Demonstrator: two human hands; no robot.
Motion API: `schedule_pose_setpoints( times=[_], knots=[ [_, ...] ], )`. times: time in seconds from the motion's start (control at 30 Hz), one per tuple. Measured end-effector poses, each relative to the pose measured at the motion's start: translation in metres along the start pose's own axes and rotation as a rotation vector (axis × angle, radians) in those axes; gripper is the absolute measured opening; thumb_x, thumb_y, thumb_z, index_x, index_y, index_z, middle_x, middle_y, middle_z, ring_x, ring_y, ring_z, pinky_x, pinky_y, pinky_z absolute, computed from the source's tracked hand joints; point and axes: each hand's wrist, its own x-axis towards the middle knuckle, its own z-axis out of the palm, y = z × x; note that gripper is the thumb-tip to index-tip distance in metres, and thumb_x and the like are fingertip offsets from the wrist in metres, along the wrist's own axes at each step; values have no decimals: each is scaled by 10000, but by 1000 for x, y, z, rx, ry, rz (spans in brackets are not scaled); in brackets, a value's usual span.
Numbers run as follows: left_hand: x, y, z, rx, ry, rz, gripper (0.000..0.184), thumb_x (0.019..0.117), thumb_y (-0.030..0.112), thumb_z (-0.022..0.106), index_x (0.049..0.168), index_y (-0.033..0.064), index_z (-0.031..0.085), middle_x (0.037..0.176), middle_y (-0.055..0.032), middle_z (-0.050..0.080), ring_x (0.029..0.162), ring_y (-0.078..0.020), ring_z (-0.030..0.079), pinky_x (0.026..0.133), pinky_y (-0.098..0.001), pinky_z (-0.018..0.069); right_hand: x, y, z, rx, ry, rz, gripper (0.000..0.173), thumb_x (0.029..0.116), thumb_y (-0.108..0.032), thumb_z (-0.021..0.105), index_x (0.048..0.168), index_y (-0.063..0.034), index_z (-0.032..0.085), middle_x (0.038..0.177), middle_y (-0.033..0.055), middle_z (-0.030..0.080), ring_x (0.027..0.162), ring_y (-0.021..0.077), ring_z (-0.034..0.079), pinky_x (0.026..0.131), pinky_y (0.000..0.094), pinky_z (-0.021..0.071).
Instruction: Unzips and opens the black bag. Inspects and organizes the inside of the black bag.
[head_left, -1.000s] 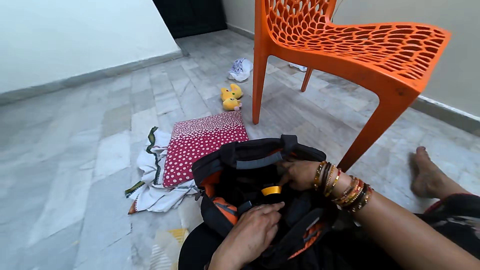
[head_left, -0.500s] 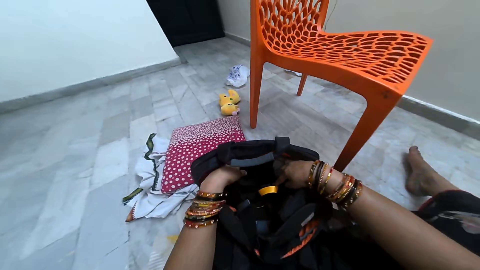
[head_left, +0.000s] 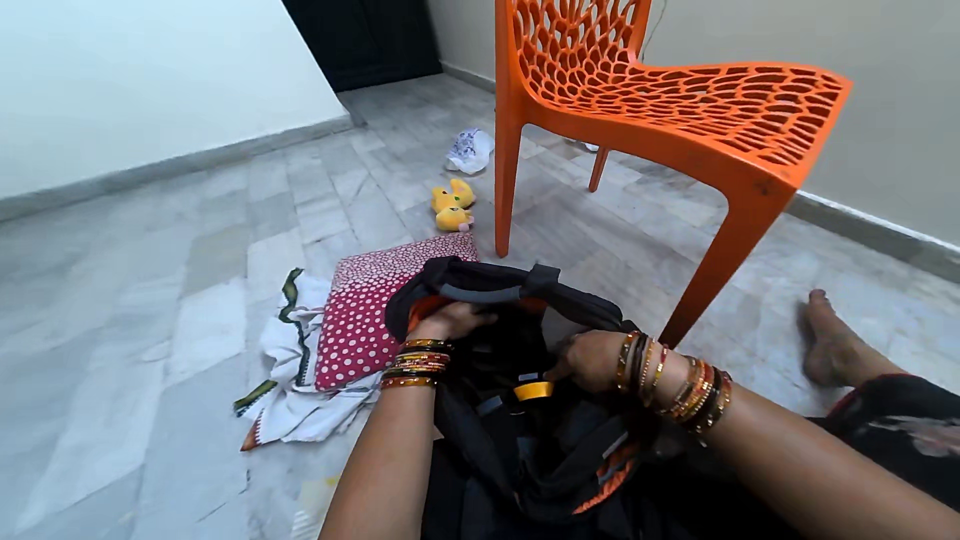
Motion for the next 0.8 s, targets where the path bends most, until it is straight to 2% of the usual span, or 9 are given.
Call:
schedule_pose_setpoints(
  times=[0.07,0.17,0.3,0.6,0.73,0.8],
  knots=[
    [2,-2,0,0,-2,19,443,1054,374,569,1398,100,624,1417,-160,617,1355,-343,546,1162,-586,359,0,1,1,-13,15,1,436,1000,-52,528,1406,-164,641,1319,197,659,1245,418,600,1035,624,447],
    [-1,3,-2,-10,-12,16,428,1060,357,563,1390,92,627,1409,-162,621,1353,-337,547,1160,-579,356,0,0,-2,8,-8,-5,462,1006,-22,504,1438,-145,612,1364,200,636,1283,413,577,1067,611,422],
    [-1,3,-2,-28,-7,11,426,1058,355,569,1385,89,628,1396,-160,629,1341,-331,557,1157,-571,367,2,3,1,22,1,-10,466,1006,-22,495,1437,-154,613,1340,197,649,1255,405,596,1048,609,436],
    [-13,1,3,-46,5,31,410,1046,357,594,1371,112,644,1389,-136,636,1338,-293,561,1156,-542,379,-1,5,3,105,25,7,490,1010,-18,482,1468,-159,585,1375,177,640,1289,382,584,1080,593,423],
    [-22,2,5,-47,-15,5,417,1033,369,614,1375,133,642,1397,-122,631,1352,-268,547,1163,-518,372,0,14,10,208,106,17,430,1061,-117,460,1468,-174,588,1424,137,622,1335,334,570,1124,556,412],
    [-25,1,7,-47,-15,-27,444,1006,373,656,1371,121,641,1388,-138,633,1349,-282,548,1161,-527,377,-9,20,12,303,221,-12,397,1076,-144,465,1446,-154,607,1433,133,616,1329,304,582,1137,513,421]
  ],
)
